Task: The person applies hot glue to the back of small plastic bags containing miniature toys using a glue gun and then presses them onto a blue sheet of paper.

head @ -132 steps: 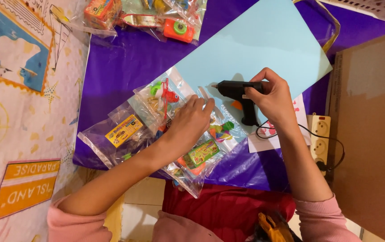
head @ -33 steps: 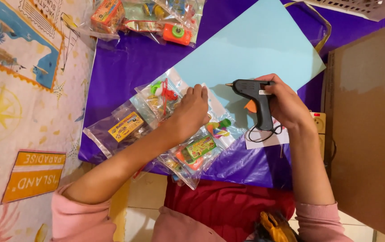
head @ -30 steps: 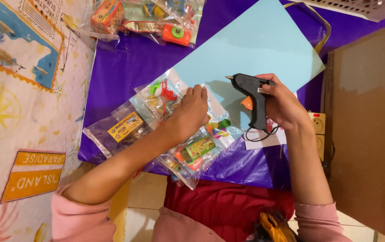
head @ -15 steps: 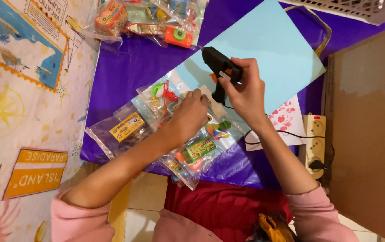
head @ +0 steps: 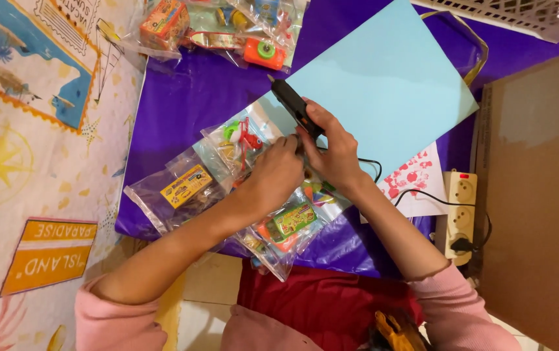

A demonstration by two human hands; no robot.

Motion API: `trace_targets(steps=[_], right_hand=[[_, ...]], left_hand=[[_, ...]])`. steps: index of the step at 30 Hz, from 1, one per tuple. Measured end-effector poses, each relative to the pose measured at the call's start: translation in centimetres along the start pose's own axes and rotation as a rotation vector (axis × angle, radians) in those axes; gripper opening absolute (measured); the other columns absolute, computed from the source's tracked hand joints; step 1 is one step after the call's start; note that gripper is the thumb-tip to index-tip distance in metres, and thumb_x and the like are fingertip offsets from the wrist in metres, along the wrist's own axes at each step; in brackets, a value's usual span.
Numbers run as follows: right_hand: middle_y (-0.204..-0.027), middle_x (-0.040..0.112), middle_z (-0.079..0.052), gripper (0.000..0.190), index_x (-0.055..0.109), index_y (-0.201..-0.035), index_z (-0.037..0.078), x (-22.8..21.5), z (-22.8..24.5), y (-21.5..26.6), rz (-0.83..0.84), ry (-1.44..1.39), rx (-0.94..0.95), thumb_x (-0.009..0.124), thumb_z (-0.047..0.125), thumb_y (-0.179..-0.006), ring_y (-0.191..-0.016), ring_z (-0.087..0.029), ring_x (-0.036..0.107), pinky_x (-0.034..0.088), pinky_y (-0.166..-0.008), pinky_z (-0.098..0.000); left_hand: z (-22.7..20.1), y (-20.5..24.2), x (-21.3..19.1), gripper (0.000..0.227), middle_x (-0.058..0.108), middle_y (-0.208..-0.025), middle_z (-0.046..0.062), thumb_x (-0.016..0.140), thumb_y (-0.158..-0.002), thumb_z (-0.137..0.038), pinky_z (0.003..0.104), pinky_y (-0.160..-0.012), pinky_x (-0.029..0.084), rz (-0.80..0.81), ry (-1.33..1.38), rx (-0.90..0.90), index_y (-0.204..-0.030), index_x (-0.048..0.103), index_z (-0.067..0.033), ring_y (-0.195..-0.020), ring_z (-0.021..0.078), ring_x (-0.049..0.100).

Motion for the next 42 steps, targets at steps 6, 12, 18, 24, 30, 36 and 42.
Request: trace_targets(steps=[6,12,18,24,30,36,42], right_hand=[[-0.132,0.066,-0.023,0.040,0.058,-0.128,-0.008,0.6,0.1,-0.3,0.005,-0.010,-0.062,0.074,-0.009,-0.092,-0.110,-0.038,0.071,0.064,-0.085,-0.0410],[-0.132,0.066,-0.020,0.040,0.057,-0.129,-0.007,1.0,-0.6,-1.2,-0.010,-0.004,-0.047,0.075,-0.006,-0.093,-0.109,-0.038,0.071,0.064,-0.085,-0.0398],[-0.131,0.066,-0.022,0.038,0.056,-0.128,-0.007,0.8,-0.4,-1.7,0.030,-0.008,-0.021,0.073,-0.007,-0.094,-0.107,-0.041,0.071,0.064,-0.084,-0.0423],[-0.127,0.068,-0.023,0.037,0.057,-0.126,-0.007,0.7,0.2,-1.9,0.094,-0.001,-0.023,0.074,-0.008,-0.092,-0.104,-0.042,0.072,0.064,-0.082,-0.0469],[-0.128,0.068,-0.022,0.033,0.059,-0.123,-0.007,0.1,1.0,-1.1,0.107,0.053,-0.056,0.073,-0.005,-0.094,-0.105,-0.041,0.072,0.064,-0.082,-0.0457],[-0.123,0.071,-0.022,0.039,0.058,-0.124,-0.005,-1.4,-1.3,-0.2,0.036,-0.049,0.118,0.079,-0.002,-0.091,-0.102,-0.040,0.072,0.064,-0.081,-0.0389],[-0.123,0.065,-0.013,0.045,0.042,-0.134,0.003,-5.6,-6.0,0.5,-0.210,-0.465,0.339,0.072,-0.003,-0.100,-0.109,-0.020,0.069,0.061,-0.095,-0.0342]], left_hand=[[0.1,0.4,1.9,0.009,0.062,-0.086,0.009,0.066,-0.071,-0.015,0.037,-0.073,0.051,-0.258,-0.242,0.172,-0.067,0.073,-0.0110,-0.082,0.0257,0.059],[-0.3,0.6,3.0,0.015,0.066,-0.084,0.011,0.062,-0.076,-0.013,0.043,-0.076,0.047,-0.181,-0.242,0.140,-0.070,0.076,-0.0089,-0.083,0.0298,0.058],[-0.3,0.3,3.1,0.017,0.068,-0.095,0.014,0.071,-0.074,-0.021,0.045,-0.079,0.046,-0.078,-0.263,0.132,-0.079,0.079,-0.0067,-0.090,0.0319,0.059],[-1.0,0.6,2.3,0.015,0.066,-0.089,0.016,0.068,-0.072,-0.017,0.047,-0.074,0.043,-0.176,-0.255,0.126,-0.073,0.078,-0.0051,-0.082,0.0344,0.056],[-0.9,0.6,2.5,0.016,0.068,-0.095,0.015,0.071,-0.073,-0.020,0.047,-0.076,0.043,-0.130,-0.277,0.118,-0.077,0.080,-0.0078,-0.085,0.0325,0.058],[0.0,-0.2,4.1,0.023,0.065,-0.102,0.018,0.073,-0.075,-0.020,0.047,-0.081,0.044,0.052,-0.197,0.080,-0.087,0.079,-0.0003,-0.088,0.0348,0.060],[0.7,-0.9,2.8,0.030,0.060,-0.098,0.017,0.070,-0.083,-0.020,0.049,-0.077,0.048,0.149,-0.081,0.042,-0.102,0.072,0.0030,-0.088,0.0368,0.063]])
Point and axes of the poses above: each hand's wrist, its own y-axis away from the middle knuckle, its own x-axis out of the palm, z = x × y, the point moved 8 cm from there along -y, towards the middle knuckle
